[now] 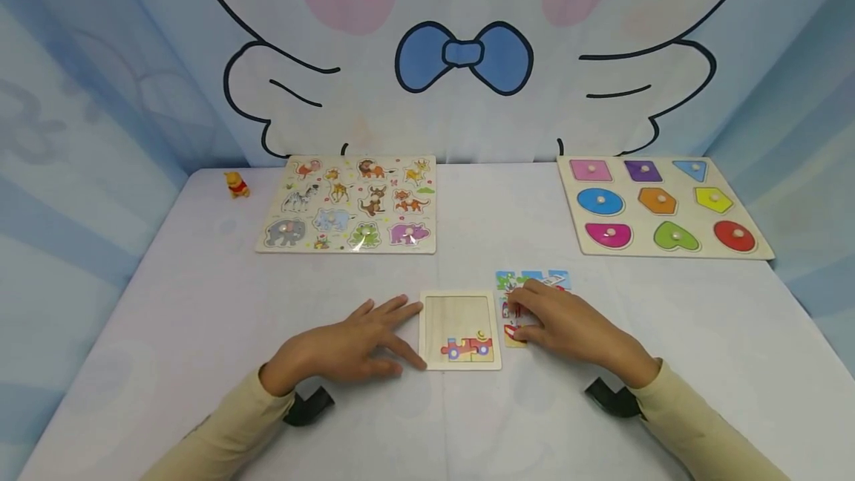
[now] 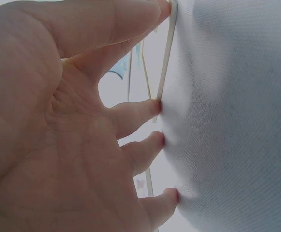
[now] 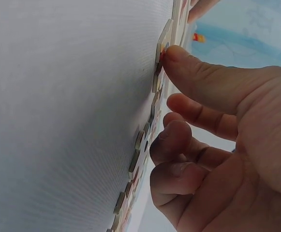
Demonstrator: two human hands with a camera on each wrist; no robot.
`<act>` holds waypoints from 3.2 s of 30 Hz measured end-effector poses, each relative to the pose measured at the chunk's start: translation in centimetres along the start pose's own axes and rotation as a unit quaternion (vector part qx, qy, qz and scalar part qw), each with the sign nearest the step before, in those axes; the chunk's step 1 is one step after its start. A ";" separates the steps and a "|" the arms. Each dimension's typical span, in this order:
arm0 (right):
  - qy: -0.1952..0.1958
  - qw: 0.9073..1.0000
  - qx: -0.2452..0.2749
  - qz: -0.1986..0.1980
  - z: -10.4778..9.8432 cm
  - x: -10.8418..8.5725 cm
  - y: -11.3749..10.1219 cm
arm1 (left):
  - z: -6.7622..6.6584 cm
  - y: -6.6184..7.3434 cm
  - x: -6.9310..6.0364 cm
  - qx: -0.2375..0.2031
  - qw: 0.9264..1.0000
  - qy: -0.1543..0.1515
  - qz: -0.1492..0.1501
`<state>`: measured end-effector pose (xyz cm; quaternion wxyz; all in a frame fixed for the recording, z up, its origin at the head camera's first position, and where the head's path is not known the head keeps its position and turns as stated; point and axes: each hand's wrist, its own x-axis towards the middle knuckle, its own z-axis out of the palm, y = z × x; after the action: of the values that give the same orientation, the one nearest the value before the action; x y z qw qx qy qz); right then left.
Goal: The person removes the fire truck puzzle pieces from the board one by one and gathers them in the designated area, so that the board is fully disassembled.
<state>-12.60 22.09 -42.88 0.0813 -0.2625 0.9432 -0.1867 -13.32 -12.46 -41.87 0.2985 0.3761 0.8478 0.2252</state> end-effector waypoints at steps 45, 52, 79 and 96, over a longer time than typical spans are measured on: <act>-0.052 0.980 -0.055 -0.185 2.0 3.0 -6.2 | -0.2 0.1 0.0 -0.002 1.000 -0.006 0.005; -0.061 0.982 -0.037 -0.174 2.0 3.1 -6.2 | -0.2 0.1 0.1 -0.002 1.000 -0.005 0.003; -0.090 0.980 -0.012 -0.176 1.7 3.1 -6.1 | -0.1 0.1 0.3 -0.008 1.000 -0.005 -0.003; -0.091 0.980 -0.014 -0.178 1.6 3.2 -6.1 | -0.2 0.1 0.1 -0.006 1.000 -0.003 0.001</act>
<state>-12.08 15.05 -42.08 0.1290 -0.4433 0.8725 -0.1600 -13.43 -12.40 -41.72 0.3028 0.3761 0.8451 0.2295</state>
